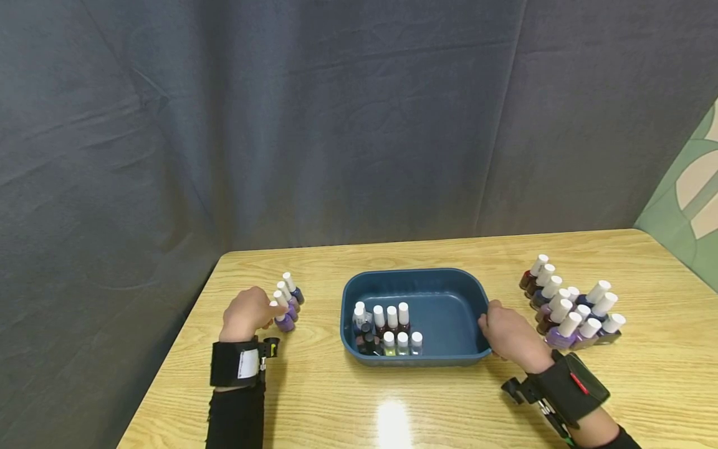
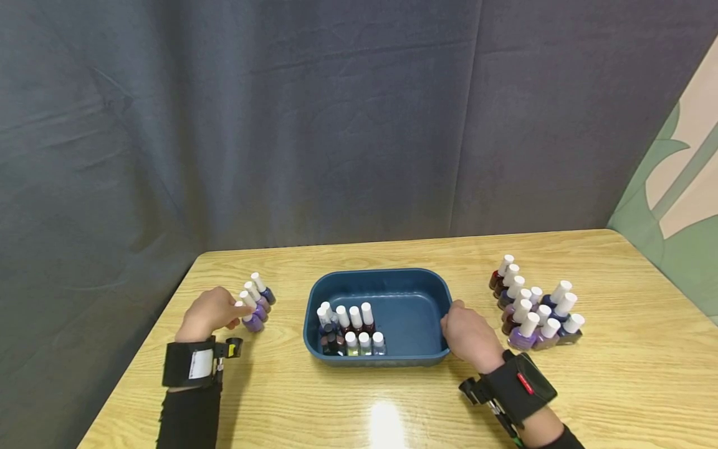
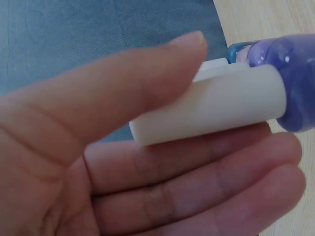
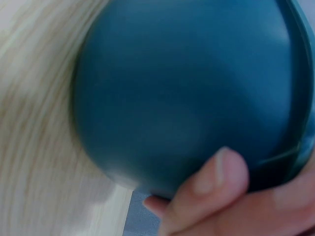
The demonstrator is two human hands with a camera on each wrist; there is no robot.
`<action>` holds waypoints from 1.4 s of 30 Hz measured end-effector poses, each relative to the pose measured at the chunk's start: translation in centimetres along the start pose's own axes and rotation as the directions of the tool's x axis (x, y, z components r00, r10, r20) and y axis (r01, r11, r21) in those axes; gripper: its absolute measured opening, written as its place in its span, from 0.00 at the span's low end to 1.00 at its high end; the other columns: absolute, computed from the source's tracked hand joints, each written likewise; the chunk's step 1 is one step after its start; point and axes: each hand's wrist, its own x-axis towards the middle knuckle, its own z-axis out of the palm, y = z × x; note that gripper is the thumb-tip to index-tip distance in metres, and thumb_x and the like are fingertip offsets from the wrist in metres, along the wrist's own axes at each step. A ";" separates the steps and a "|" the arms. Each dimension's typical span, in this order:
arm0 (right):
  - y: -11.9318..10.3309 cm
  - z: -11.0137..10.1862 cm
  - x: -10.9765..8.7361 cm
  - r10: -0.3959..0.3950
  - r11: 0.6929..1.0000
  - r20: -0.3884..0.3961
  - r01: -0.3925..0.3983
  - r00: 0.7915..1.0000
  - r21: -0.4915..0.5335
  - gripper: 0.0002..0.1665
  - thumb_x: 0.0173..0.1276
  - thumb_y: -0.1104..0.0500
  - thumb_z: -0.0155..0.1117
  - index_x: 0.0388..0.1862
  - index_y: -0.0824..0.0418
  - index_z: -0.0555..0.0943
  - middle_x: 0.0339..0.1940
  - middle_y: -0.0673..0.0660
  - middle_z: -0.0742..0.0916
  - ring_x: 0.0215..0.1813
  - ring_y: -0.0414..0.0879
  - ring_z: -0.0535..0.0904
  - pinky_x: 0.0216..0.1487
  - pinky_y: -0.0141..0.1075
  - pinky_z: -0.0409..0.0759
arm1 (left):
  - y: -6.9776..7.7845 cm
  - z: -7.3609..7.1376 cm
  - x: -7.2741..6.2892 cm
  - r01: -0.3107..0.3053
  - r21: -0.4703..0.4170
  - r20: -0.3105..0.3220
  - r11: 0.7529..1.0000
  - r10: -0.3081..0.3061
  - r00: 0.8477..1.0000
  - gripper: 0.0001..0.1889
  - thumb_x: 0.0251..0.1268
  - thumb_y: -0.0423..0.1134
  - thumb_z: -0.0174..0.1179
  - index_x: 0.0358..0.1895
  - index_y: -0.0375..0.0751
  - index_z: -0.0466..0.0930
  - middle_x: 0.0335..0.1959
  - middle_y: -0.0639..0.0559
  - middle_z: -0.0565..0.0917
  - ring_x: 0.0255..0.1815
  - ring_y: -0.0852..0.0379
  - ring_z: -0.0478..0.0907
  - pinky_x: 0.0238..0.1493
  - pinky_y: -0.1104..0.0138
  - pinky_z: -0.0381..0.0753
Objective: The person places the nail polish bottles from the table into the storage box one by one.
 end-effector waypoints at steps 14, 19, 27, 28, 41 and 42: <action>0.0 0.0 0.0 -0.001 1.000 0.008 0.001 1.000 0.001 0.19 0.71 0.62 0.40 0.45 0.81 0.62 0.13 0.55 0.75 0.13 0.44 0.70 0.21 0.35 0.63 | 0.2 -1.6 -1.7 -0.006 0.008 -0.042 1.000 0.006 0.999 0.22 0.54 0.45 0.59 0.06 0.43 0.68 0.07 0.54 0.70 0.12 0.60 0.64 0.14 0.70 0.58; 0.0 -0.1 0.0 0.009 1.000 0.014 -0.009 1.000 -0.003 0.19 0.71 0.61 0.40 0.46 0.81 0.62 0.13 0.55 0.75 0.14 0.44 0.70 0.21 0.35 0.63 | 0.6 -2.0 -2.4 -0.019 0.005 -0.065 1.000 0.019 0.998 0.23 0.53 0.43 0.57 0.05 0.45 0.63 0.07 0.56 0.69 0.12 0.60 0.64 0.14 0.70 0.57; 0.0 0.0 0.0 -0.003 1.000 0.000 0.003 1.000 -0.001 0.18 0.71 0.62 0.40 0.44 0.80 0.63 0.13 0.55 0.75 0.14 0.44 0.70 0.21 0.35 0.63 | 1.8 -2.7 -4.0 -0.115 -0.025 -0.154 0.993 0.110 0.982 0.25 0.54 0.45 0.59 0.06 0.47 0.57 0.09 0.59 0.54 0.12 0.63 0.51 0.16 0.71 0.47; 0.0 0.0 0.0 -0.007 1.000 -0.005 0.007 1.000 0.000 0.17 0.71 0.62 0.40 0.43 0.80 0.63 0.13 0.55 0.75 0.13 0.44 0.70 0.21 0.35 0.63 | 2.0 -2.8 -4.3 -0.135 -0.029 -0.173 0.990 0.128 0.977 0.24 0.54 0.45 0.59 0.07 0.47 0.58 0.09 0.59 0.53 0.13 0.62 0.51 0.16 0.71 0.47; 0.1 0.0 -0.1 -0.015 1.000 -0.009 0.015 1.000 0.009 0.18 0.70 0.62 0.40 0.44 0.81 0.63 0.12 0.55 0.75 0.13 0.44 0.70 0.21 0.35 0.64 | 5.5 -2.7 -6.6 -0.447 -0.092 -0.489 0.890 0.351 0.798 0.10 0.55 0.45 0.64 0.23 0.43 0.83 0.17 0.54 0.82 0.16 0.63 0.70 0.23 0.69 0.66; 0.1 0.1 -0.1 -0.014 1.000 -0.008 0.014 1.000 0.012 0.18 0.70 0.62 0.40 0.44 0.81 0.63 0.12 0.55 0.75 0.13 0.44 0.70 0.21 0.35 0.64 | 6.0 -2.6 -6.5 -0.464 -0.086 -0.495 0.882 0.366 0.788 0.11 0.55 0.45 0.64 0.22 0.43 0.83 0.17 0.54 0.82 0.16 0.64 0.71 0.24 0.69 0.67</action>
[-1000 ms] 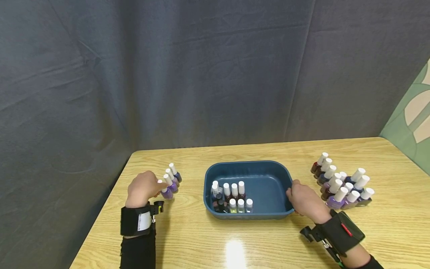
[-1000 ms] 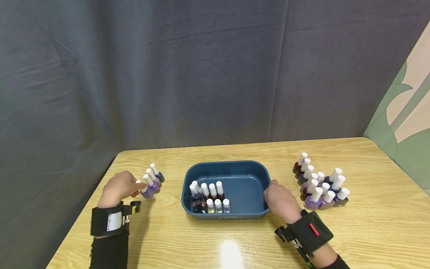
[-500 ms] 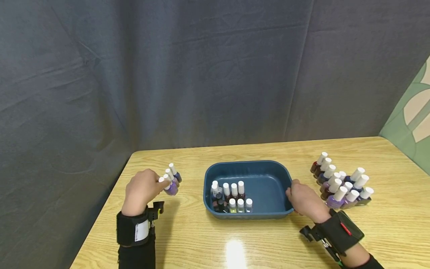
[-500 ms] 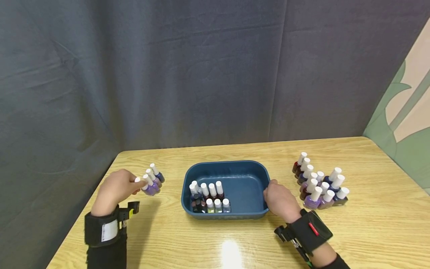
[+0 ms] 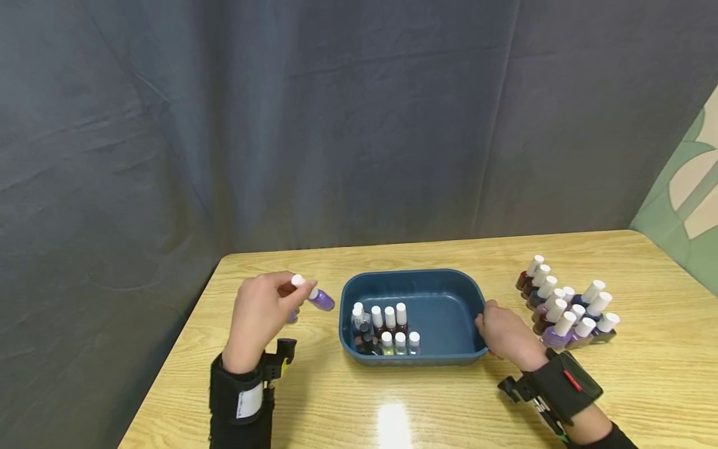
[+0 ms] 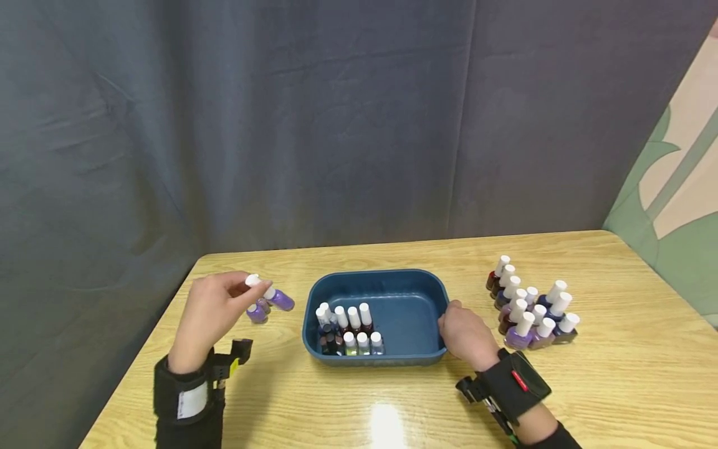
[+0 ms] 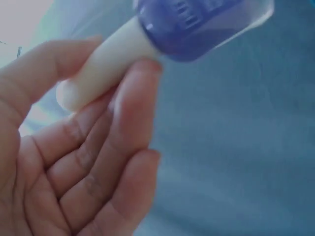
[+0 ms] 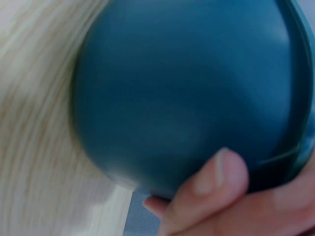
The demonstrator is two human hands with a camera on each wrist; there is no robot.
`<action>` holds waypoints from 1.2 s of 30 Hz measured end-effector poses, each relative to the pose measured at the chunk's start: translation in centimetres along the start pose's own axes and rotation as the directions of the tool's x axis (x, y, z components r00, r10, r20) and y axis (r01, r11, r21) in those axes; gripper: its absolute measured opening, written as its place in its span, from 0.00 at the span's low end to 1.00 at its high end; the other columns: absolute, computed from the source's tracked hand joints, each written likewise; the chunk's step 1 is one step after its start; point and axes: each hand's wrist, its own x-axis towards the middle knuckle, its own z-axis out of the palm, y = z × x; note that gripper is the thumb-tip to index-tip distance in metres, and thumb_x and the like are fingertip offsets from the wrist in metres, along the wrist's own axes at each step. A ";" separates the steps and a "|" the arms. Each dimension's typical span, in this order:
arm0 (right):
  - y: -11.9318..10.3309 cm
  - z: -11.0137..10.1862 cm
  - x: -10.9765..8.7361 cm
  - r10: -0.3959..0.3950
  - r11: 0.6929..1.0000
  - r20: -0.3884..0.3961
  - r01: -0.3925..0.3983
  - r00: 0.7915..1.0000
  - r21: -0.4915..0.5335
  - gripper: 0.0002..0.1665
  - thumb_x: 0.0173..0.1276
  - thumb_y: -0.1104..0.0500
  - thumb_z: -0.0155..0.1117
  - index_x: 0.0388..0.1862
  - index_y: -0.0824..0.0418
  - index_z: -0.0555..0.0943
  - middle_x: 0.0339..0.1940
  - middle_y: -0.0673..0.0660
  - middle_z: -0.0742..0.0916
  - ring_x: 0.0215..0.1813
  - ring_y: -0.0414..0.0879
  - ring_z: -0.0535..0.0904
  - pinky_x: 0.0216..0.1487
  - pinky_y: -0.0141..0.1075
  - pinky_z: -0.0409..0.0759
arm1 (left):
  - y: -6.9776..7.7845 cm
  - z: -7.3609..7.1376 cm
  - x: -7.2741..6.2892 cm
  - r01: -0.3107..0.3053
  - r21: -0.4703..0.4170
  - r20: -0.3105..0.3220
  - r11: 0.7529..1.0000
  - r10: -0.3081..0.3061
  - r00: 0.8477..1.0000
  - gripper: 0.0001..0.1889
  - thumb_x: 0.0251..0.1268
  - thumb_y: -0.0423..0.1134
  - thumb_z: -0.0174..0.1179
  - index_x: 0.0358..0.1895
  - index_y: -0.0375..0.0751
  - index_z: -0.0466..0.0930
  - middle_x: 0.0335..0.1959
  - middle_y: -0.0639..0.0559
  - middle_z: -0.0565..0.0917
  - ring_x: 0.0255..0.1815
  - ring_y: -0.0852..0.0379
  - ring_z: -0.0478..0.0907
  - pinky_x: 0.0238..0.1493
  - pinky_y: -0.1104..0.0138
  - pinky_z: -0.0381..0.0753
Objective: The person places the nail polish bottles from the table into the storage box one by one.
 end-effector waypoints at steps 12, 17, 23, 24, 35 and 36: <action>-0.3 0.2 0.1 0.007 1.000 0.004 -0.007 1.000 -0.002 0.21 0.70 0.61 0.40 0.47 0.83 0.62 0.12 0.55 0.75 0.13 0.44 0.70 0.21 0.35 0.63 | 6.8 3.2 3.3 -0.340 -0.013 0.199 0.940 0.335 0.921 0.17 0.57 0.47 0.62 0.14 0.47 0.71 0.10 0.59 0.68 0.14 0.65 0.64 0.21 0.74 0.59; -0.4 0.1 0.0 0.008 1.000 0.002 -0.008 1.000 -0.003 0.21 0.70 0.62 0.40 0.47 0.83 0.62 0.11 0.55 0.75 0.13 0.44 0.70 0.21 0.35 0.64 | 8.8 4.3 4.1 -0.408 -0.025 0.291 0.913 0.397 0.871 0.14 0.58 0.46 0.61 0.18 0.46 0.76 0.11 0.58 0.67 0.15 0.65 0.64 0.21 0.75 0.58; -0.1 0.1 0.0 0.008 1.000 -0.005 -0.008 1.000 -0.018 0.20 0.70 0.62 0.40 0.46 0.83 0.62 0.11 0.55 0.75 0.13 0.44 0.70 0.21 0.35 0.64 | 9.7 6.5 4.6 -0.446 -0.040 0.361 0.894 0.430 0.828 0.17 0.58 0.47 0.61 0.15 0.47 0.72 0.11 0.59 0.61 0.14 0.65 0.61 0.19 0.75 0.54; -0.1 0.1 0.0 0.011 1.000 -0.004 -0.011 1.000 -0.019 0.20 0.70 0.62 0.41 0.46 0.82 0.62 0.11 0.55 0.75 0.13 0.44 0.70 0.21 0.35 0.64 | 9.7 6.9 4.7 -0.451 -0.045 0.377 0.891 0.433 0.819 0.17 0.58 0.48 0.61 0.15 0.47 0.72 0.11 0.59 0.61 0.14 0.65 0.61 0.19 0.75 0.54; -0.4 -0.1 -0.2 0.011 1.000 -0.018 -0.011 1.000 -0.022 0.16 0.70 0.62 0.41 0.42 0.79 0.64 0.12 0.55 0.75 0.13 0.44 0.70 0.21 0.35 0.64 | 9.7 10.2 5.0 -0.451 0.002 0.536 0.892 0.380 0.754 0.13 0.54 0.49 0.64 0.19 0.45 0.83 0.11 0.59 0.70 0.14 0.65 0.66 0.20 0.76 0.60; -0.4 -0.1 -0.2 0.009 1.000 -0.019 -0.010 1.000 -0.019 0.16 0.70 0.62 0.41 0.41 0.79 0.64 0.12 0.55 0.75 0.13 0.44 0.70 0.21 0.35 0.64 | 9.7 10.3 5.0 -0.454 0.011 0.544 0.891 0.375 0.751 0.14 0.54 0.49 0.64 0.19 0.45 0.83 0.10 0.59 0.69 0.14 0.65 0.65 0.20 0.76 0.60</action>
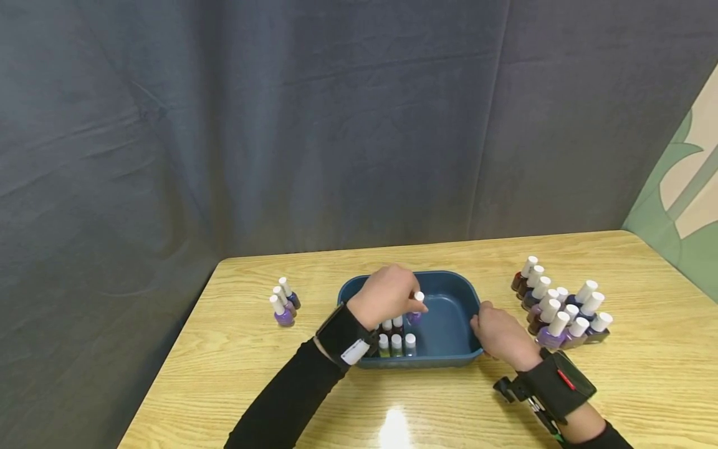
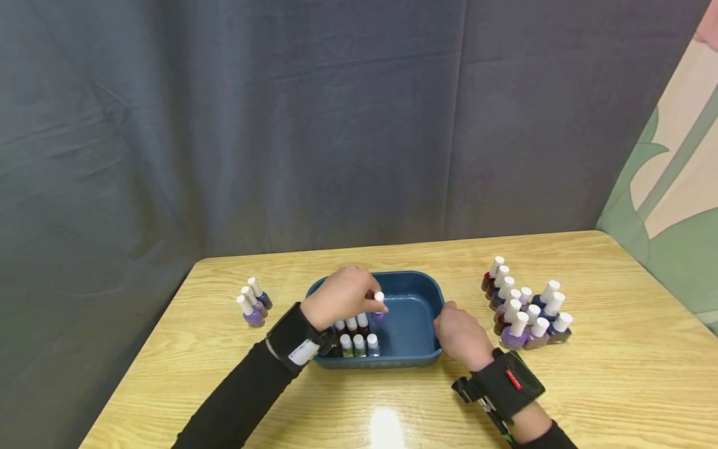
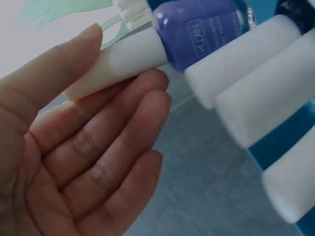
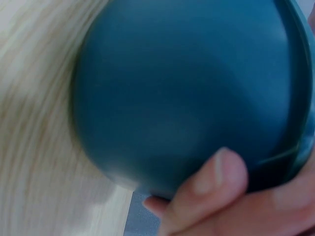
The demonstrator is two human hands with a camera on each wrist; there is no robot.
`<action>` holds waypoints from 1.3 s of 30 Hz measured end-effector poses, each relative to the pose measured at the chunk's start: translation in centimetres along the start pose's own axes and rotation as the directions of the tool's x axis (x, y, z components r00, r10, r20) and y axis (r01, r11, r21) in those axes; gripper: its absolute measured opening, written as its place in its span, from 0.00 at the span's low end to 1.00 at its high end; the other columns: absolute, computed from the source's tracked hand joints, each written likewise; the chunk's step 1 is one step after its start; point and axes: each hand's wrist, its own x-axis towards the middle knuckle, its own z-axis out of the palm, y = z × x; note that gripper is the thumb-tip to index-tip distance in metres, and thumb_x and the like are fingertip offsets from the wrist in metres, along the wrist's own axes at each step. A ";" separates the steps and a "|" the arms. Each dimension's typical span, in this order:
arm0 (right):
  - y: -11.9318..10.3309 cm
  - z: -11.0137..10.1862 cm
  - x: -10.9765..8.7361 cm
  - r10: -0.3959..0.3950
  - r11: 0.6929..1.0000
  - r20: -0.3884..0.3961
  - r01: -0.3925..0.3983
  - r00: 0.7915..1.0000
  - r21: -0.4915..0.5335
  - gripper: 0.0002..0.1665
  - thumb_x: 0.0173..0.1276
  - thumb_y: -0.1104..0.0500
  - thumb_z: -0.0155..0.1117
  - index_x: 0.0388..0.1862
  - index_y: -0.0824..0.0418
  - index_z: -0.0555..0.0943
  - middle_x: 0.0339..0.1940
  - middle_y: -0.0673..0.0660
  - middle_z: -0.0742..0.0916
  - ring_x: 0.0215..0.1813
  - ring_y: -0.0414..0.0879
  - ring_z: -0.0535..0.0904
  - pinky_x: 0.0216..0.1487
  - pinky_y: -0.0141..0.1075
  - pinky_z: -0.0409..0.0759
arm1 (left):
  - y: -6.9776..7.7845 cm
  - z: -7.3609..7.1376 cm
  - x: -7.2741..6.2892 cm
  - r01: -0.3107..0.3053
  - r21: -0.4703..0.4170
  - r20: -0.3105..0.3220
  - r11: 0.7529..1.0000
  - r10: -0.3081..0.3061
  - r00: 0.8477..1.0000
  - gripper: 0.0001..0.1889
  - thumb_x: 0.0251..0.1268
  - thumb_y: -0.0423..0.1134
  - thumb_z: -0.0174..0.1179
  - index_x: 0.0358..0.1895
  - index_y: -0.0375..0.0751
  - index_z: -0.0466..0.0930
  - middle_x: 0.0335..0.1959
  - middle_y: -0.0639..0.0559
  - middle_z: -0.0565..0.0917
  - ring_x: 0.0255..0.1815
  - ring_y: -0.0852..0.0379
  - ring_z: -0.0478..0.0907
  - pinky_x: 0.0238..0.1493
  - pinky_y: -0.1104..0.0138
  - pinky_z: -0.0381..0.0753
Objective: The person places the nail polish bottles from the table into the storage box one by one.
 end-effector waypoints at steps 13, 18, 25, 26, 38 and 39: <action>0.1 0.0 0.0 -0.008 1.000 -0.012 0.007 1.000 -0.022 0.17 0.70 0.62 0.42 0.41 0.80 0.65 0.15 0.56 0.75 0.15 0.45 0.70 0.22 0.35 0.65 | -0.2 1.2 0.3 0.088 0.151 0.054 0.985 -0.097 0.994 0.26 0.50 0.53 0.66 0.07 0.51 0.60 0.07 0.60 0.55 0.13 0.64 0.59 0.16 0.73 0.53; 0.1 0.0 0.1 -0.006 1.000 -0.006 0.005 1.000 -0.026 0.17 0.70 0.62 0.42 0.42 0.80 0.65 0.15 0.56 0.75 0.16 0.45 0.71 0.22 0.35 0.65 | -0.3 1.6 0.5 0.133 0.150 0.089 0.980 -0.147 0.985 0.19 0.50 0.52 0.66 0.11 0.50 0.72 0.09 0.59 0.64 0.14 0.64 0.64 0.16 0.71 0.59; 0.1 0.0 0.1 -0.004 1.000 -0.005 0.004 1.000 -0.021 0.17 0.70 0.62 0.42 0.42 0.80 0.64 0.15 0.56 0.74 0.15 0.45 0.70 0.21 0.35 0.64 | -0.2 2.0 0.8 0.173 0.193 0.124 0.966 -0.198 0.972 0.12 0.49 0.52 0.67 0.21 0.48 0.82 0.17 0.58 0.77 0.18 0.62 0.71 0.19 0.68 0.68; 0.1 0.0 0.1 -0.002 1.000 -0.003 0.002 1.000 -0.019 0.17 0.70 0.62 0.42 0.42 0.80 0.64 0.15 0.56 0.74 0.15 0.45 0.70 0.21 0.35 0.64 | -0.2 2.1 0.8 0.172 0.199 0.123 0.965 -0.199 0.972 0.12 0.49 0.52 0.67 0.22 0.48 0.82 0.17 0.58 0.77 0.18 0.62 0.71 0.20 0.68 0.68; 0.1 -0.1 0.1 0.002 1.000 0.019 -0.002 1.000 0.007 0.18 0.70 0.62 0.41 0.44 0.81 0.63 0.14 0.56 0.75 0.14 0.45 0.70 0.21 0.35 0.64 | 0.1 2.1 0.7 0.192 0.184 0.130 0.964 -0.217 0.967 0.12 0.51 0.51 0.66 0.22 0.48 0.80 0.16 0.57 0.74 0.17 0.61 0.70 0.19 0.68 0.67; 0.1 -0.1 0.2 0.004 1.000 0.021 -0.004 1.000 0.006 0.19 0.70 0.62 0.41 0.44 0.81 0.63 0.14 0.56 0.75 0.15 0.45 0.70 0.21 0.35 0.64 | 0.1 2.1 0.7 0.191 0.183 0.130 0.964 -0.217 0.967 0.12 0.51 0.51 0.66 0.22 0.48 0.81 0.16 0.57 0.75 0.17 0.61 0.70 0.19 0.68 0.67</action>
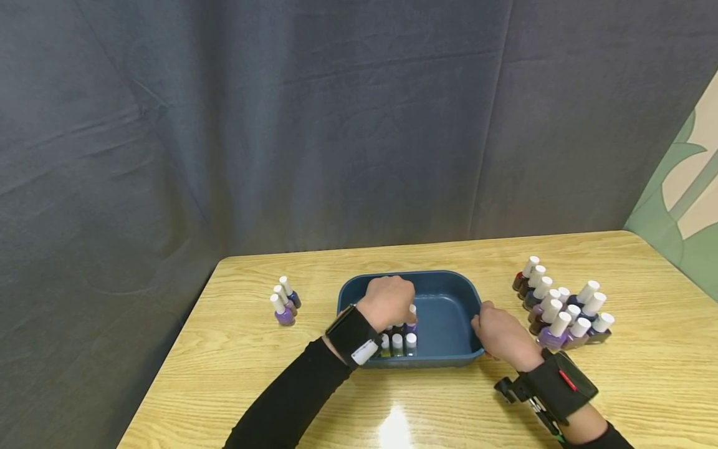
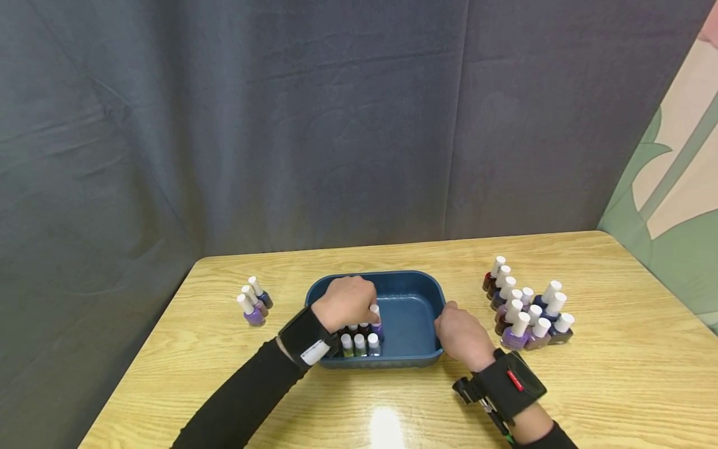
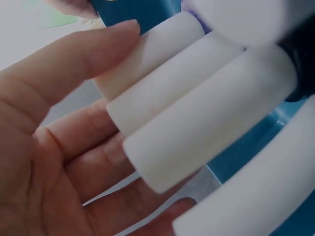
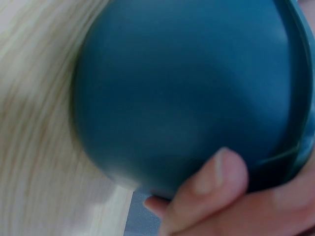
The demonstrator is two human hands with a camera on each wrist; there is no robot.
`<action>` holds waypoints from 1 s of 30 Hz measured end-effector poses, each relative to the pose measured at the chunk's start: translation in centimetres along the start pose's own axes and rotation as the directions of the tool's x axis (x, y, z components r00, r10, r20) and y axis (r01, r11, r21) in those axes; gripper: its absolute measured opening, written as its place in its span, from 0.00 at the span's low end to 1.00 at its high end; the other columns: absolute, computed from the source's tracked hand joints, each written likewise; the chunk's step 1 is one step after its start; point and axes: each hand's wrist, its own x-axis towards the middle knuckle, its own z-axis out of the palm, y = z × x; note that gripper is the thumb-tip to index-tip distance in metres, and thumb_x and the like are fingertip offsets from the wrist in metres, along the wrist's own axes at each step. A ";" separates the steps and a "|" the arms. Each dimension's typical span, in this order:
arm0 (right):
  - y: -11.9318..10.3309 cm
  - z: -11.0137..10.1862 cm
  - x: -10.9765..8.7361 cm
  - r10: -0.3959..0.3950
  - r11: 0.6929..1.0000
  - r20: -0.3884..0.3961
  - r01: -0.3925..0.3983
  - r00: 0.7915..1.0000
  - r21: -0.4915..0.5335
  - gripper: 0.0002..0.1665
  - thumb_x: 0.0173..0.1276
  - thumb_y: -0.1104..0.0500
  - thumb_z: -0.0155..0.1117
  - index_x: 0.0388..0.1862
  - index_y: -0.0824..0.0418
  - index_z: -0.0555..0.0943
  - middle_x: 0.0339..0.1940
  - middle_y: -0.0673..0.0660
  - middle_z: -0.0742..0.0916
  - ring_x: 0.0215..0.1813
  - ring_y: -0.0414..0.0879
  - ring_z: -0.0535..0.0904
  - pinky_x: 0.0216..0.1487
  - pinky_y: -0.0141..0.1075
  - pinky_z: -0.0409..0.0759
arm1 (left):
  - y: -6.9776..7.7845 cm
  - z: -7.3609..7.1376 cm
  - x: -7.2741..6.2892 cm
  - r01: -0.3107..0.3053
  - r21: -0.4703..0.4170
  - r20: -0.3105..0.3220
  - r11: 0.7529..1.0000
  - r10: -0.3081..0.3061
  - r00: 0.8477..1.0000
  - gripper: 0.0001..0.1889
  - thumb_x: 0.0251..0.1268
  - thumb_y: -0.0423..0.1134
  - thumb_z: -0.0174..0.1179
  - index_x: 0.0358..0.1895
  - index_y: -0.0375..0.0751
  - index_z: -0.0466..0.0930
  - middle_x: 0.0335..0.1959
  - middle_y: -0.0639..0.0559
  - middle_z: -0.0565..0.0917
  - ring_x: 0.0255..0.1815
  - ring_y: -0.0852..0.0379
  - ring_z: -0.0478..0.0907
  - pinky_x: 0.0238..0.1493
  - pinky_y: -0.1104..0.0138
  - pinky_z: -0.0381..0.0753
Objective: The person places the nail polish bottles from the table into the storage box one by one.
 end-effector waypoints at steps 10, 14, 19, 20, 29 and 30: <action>-0.2 0.1 0.1 0.000 1.000 0.007 0.000 1.000 0.000 0.18 0.70 0.62 0.41 0.44 0.81 0.63 0.14 0.56 0.74 0.14 0.45 0.70 0.21 0.35 0.64 | -0.5 -0.5 -0.8 -0.002 -0.050 -0.004 0.999 0.002 1.000 0.14 0.53 0.50 0.65 0.17 0.48 0.76 0.11 0.57 0.68 0.14 0.62 0.66 0.17 0.70 0.62; -0.2 0.1 0.2 0.000 1.000 0.007 0.000 1.000 0.001 0.17 0.70 0.62 0.41 0.43 0.80 0.64 0.14 0.56 0.75 0.14 0.45 0.70 0.21 0.35 0.64 | -1.8 -1.6 -2.0 0.001 -0.119 -0.047 0.993 -0.007 0.999 0.25 0.54 0.49 0.64 0.09 0.49 0.61 0.10 0.57 0.54 0.12 0.62 0.54 0.16 0.70 0.48; -0.2 0.0 0.2 0.013 1.000 0.006 -0.013 1.000 -0.007 0.17 0.70 0.62 0.41 0.42 0.79 0.64 0.13 0.56 0.75 0.14 0.45 0.70 0.21 0.35 0.63 | -4.0 -3.5 -4.2 0.052 -0.224 -0.126 0.973 -0.082 0.989 0.10 0.54 0.48 0.64 0.28 0.46 0.83 0.24 0.56 0.81 0.22 0.62 0.73 0.24 0.72 0.68; -0.1 0.0 0.2 0.011 1.000 0.003 -0.011 1.000 -0.011 0.17 0.70 0.62 0.41 0.42 0.79 0.64 0.13 0.56 0.75 0.14 0.45 0.70 0.21 0.35 0.63 | -4.5 -3.9 -4.7 0.068 -0.242 -0.133 0.968 -0.102 0.986 0.11 0.54 0.48 0.64 0.36 0.46 0.85 0.31 0.54 0.84 0.27 0.61 0.77 0.29 0.70 0.72; 0.0 0.1 0.1 0.002 1.000 0.002 -0.002 1.000 0.002 0.16 0.70 0.62 0.41 0.41 0.78 0.65 0.13 0.55 0.75 0.14 0.45 0.70 0.21 0.35 0.64 | -9.2 -5.2 -9.3 0.229 -0.304 -0.185 0.925 -0.293 0.938 0.18 0.55 0.49 0.63 0.46 0.44 0.83 0.40 0.49 0.85 0.40 0.53 0.81 0.39 0.61 0.77; 0.1 0.0 0.1 0.000 1.000 0.001 0.000 1.000 0.003 0.16 0.70 0.62 0.41 0.41 0.78 0.65 0.13 0.55 0.75 0.14 0.44 0.70 0.21 0.35 0.64 | -9.8 -5.1 -9.9 0.239 -0.306 -0.192 0.921 -0.306 0.933 0.18 0.55 0.48 0.63 0.46 0.43 0.82 0.40 0.49 0.85 0.40 0.52 0.81 0.39 0.60 0.77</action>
